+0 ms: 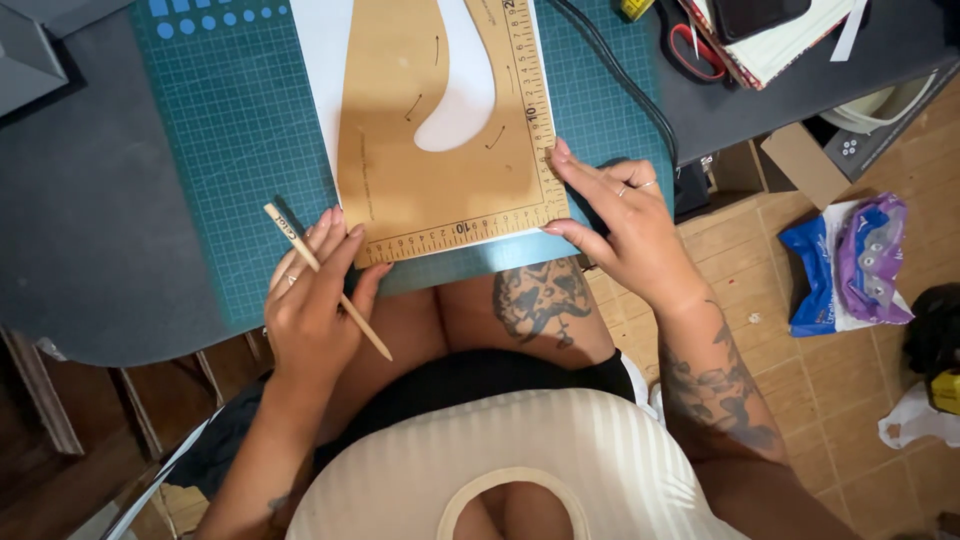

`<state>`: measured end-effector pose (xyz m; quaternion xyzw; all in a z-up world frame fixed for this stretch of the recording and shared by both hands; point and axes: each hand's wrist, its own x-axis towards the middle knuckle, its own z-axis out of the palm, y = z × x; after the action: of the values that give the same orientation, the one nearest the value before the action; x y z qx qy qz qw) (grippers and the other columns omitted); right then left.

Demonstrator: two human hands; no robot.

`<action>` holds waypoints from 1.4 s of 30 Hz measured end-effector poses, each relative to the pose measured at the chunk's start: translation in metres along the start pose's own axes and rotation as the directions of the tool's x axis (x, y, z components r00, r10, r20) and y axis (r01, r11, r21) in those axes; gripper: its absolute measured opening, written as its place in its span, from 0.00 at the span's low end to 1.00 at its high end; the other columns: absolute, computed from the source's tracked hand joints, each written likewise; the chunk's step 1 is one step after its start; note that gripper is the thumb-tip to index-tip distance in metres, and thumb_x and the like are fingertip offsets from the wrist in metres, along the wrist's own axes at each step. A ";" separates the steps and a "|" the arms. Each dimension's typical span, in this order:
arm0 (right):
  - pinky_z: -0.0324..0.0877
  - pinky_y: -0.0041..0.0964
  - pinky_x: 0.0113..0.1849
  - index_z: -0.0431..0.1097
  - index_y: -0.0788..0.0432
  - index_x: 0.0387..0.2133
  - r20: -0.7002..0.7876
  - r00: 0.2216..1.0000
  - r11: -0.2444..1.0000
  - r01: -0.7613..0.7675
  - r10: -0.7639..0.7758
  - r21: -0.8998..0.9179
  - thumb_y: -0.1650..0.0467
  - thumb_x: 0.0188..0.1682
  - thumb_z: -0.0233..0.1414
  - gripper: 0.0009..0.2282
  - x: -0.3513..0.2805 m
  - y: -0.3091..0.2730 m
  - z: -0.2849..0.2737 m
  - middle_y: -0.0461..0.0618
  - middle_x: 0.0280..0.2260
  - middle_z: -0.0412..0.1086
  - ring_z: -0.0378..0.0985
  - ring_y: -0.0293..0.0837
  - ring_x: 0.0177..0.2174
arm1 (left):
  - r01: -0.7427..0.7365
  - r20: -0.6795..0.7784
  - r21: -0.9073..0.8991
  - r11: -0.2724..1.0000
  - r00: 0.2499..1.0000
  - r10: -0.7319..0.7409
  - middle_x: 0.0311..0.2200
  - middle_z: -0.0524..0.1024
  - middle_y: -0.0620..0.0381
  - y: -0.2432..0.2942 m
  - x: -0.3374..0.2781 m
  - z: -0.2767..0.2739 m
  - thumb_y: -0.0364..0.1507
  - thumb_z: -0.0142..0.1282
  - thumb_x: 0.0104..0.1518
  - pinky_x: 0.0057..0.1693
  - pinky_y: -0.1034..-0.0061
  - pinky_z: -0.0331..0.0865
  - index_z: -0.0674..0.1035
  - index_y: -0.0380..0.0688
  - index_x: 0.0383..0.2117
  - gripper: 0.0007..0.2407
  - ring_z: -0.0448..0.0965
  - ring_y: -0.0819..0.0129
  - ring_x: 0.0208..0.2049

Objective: Drafting patterns on paper using a French curve ruler and a pencil

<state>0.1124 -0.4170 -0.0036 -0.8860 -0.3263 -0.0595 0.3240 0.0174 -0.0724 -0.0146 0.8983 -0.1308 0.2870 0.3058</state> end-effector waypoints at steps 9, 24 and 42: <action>0.63 0.42 0.52 0.71 0.57 0.64 -0.038 0.999 0.999 -0.002 0.004 0.046 0.61 0.52 0.66 0.28 -0.002 0.001 0.003 0.49 0.59 0.76 0.77 0.52 0.47 | 0.020 0.023 -0.011 1.000 1.000 -0.019 0.51 0.84 0.35 0.004 0.005 -0.005 0.24 0.73 0.59 0.61 0.57 0.75 0.86 0.29 0.47 0.13 0.83 0.42 0.55; 0.64 0.48 0.54 0.71 0.63 0.63 -0.020 0.998 0.994 0.056 -0.054 0.093 0.65 0.55 0.63 0.24 -0.006 0.006 -0.002 0.55 0.58 0.75 0.77 0.58 0.50 | 0.023 0.033 -0.002 1.000 0.999 -0.023 0.53 0.83 0.38 -0.001 0.001 -0.005 0.25 0.73 0.59 0.62 0.60 0.75 0.87 0.34 0.49 0.13 0.83 0.46 0.56; 0.62 0.49 0.57 0.70 0.62 0.64 0.005 0.998 0.994 0.058 -0.058 0.092 0.66 0.55 0.62 0.24 -0.010 0.010 -0.003 0.55 0.60 0.74 0.74 0.58 0.52 | 0.054 0.033 -0.028 0.998 0.998 -0.053 0.54 0.82 0.39 0.000 0.001 -0.005 0.25 0.75 0.58 0.63 0.59 0.74 0.87 0.35 0.49 0.15 0.82 0.48 0.57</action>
<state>0.1112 -0.4300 -0.0097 -0.8606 -0.3556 -0.0504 0.3610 0.0164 -0.0700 -0.0106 0.9015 -0.1159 0.2625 0.3239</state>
